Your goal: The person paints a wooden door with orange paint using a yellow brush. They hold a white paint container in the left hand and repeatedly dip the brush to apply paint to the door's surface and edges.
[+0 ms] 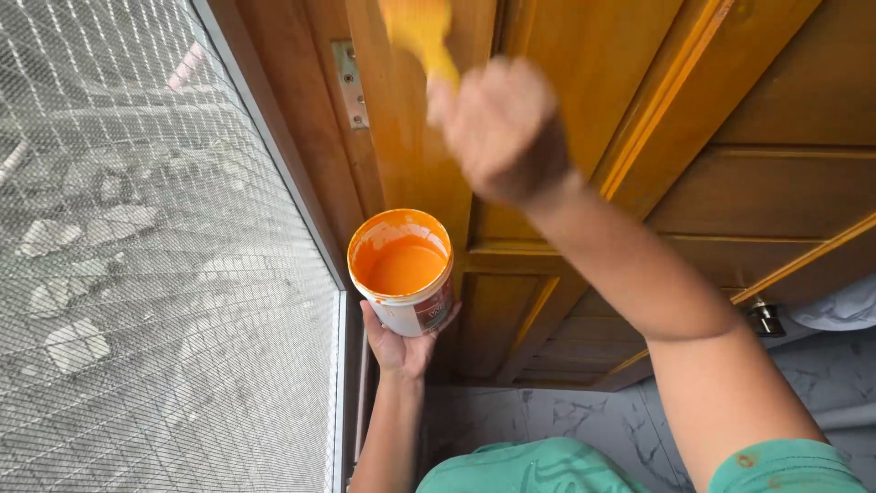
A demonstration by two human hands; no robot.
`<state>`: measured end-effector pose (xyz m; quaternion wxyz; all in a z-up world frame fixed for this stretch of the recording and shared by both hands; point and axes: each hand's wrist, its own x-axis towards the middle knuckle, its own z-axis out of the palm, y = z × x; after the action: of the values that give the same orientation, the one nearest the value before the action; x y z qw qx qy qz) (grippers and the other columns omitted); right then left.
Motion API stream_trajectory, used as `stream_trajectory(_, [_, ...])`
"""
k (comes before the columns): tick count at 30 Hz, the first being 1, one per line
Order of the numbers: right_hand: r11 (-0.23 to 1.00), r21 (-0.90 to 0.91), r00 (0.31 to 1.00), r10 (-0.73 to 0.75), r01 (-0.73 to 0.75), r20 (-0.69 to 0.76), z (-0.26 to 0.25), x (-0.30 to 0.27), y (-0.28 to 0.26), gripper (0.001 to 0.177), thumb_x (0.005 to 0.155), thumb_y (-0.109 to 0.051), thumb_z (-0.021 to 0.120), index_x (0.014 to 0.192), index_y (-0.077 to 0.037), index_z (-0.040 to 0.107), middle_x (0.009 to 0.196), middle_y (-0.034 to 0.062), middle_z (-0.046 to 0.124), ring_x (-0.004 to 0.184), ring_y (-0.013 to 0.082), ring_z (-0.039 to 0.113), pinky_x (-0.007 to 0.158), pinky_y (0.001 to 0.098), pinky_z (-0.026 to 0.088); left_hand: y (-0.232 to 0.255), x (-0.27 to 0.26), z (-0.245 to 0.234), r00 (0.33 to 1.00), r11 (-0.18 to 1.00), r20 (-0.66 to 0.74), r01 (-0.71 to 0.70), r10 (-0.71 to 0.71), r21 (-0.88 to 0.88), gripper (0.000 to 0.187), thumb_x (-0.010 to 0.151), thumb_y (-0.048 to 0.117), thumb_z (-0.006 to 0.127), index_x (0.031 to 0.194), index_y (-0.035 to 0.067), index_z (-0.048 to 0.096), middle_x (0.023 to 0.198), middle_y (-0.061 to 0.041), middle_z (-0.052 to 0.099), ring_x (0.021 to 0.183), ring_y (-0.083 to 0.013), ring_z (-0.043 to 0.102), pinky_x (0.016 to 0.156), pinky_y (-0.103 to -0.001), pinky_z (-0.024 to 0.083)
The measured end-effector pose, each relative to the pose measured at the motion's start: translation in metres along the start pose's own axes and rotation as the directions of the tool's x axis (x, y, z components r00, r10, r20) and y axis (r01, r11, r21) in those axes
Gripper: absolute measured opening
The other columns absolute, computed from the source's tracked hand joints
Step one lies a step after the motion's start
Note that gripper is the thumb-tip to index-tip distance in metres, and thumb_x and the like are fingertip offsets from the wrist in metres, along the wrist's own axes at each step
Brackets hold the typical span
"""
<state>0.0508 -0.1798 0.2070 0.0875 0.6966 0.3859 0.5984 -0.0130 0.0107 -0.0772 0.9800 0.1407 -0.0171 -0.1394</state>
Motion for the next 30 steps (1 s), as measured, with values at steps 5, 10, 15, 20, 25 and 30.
stream_trajectory(5, [0.966,0.248,0.986,0.035,-0.075,0.162,-0.014,-0.028,-0.059,0.011,0.091,-0.006,0.074,0.097,0.003,0.071,0.075,0.0054,0.054,0.069,0.0224,0.057,0.058,0.0370,0.043,0.006,-0.001,-0.006,0.999,0.999,0.049,0.016,-0.014,-0.028,0.100,0.081,0.071,0.064,0.158,0.017,0.031,0.156,-0.020,0.042,0.139,-0.0442,0.045,0.107,-0.072,0.039])
stream_trajectory(10, [0.979,0.197,0.999,-0.048,0.052,-0.022,-0.023,0.013,-0.009,0.019,0.089,-0.004,0.080,0.081,-0.002,0.063,0.068,0.0058,0.052,0.060,0.0235,0.053,0.052,0.0393,0.041,0.008,0.004,-0.006,0.997,0.998,0.071,0.009,-0.005,-0.058,0.098,0.083,0.069,0.064,0.159,0.017,0.030,0.157,-0.019,0.041,0.140,-0.0434,0.044,0.109,-0.073,0.037])
stream_trajectory(15, [0.995,0.054,0.994,-0.084,0.088,-0.074,-0.006,0.041,0.012,0.014,0.102,-0.003,0.077,0.097,0.000,0.065,0.083,0.0061,0.054,0.076,0.0239,0.056,0.065,0.0381,0.044,0.006,0.004,-0.003,0.999,0.999,0.032,-0.018,0.019,-0.038,0.096,0.082,0.069,0.064,0.158,0.021,0.031,0.158,-0.016,0.041,0.141,-0.0424,0.044,0.109,-0.073,0.037])
stream_trajectory(20, [0.989,0.131,0.995,-0.076,0.067,0.066,0.013,0.005,-0.031,0.017,0.097,-0.007,0.077,0.086,-0.005,0.064,0.074,0.0037,0.054,0.069,0.0216,0.053,0.060,0.0364,0.041,0.010,0.002,-0.009,1.000,0.999,-0.018,-0.025,0.024,-0.043,0.098,0.081,0.070,0.064,0.157,0.019,0.031,0.158,-0.018,0.040,0.142,-0.0447,0.042,0.107,-0.075,0.037])
stream_trajectory(25, [0.937,0.349,0.992,-0.051,0.006,0.119,0.000,-0.007,-0.048,0.015,0.093,-0.011,0.078,0.098,0.001,0.071,0.075,0.0039,0.056,0.068,0.0196,0.055,0.058,0.0345,0.042,0.013,-0.002,-0.011,0.999,0.999,-0.019,-0.036,0.036,-0.018,0.097,0.080,0.071,0.063,0.157,0.022,0.030,0.159,-0.016,0.039,0.143,-0.0428,0.041,0.108,-0.074,0.037])
stream_trajectory(30, [0.989,0.105,0.991,-0.093,0.103,-0.096,-0.003,0.019,0.002,0.014,0.099,-0.003,0.081,0.100,0.002,0.068,0.081,0.0068,0.057,0.073,0.0235,0.056,0.064,0.0362,0.043,0.010,-0.004,-0.019,0.999,0.998,-0.023,-0.048,0.047,-0.028,0.097,0.082,0.070,0.063,0.158,0.020,0.031,0.159,-0.017,0.040,0.143,-0.0425,0.041,0.108,-0.073,0.037])
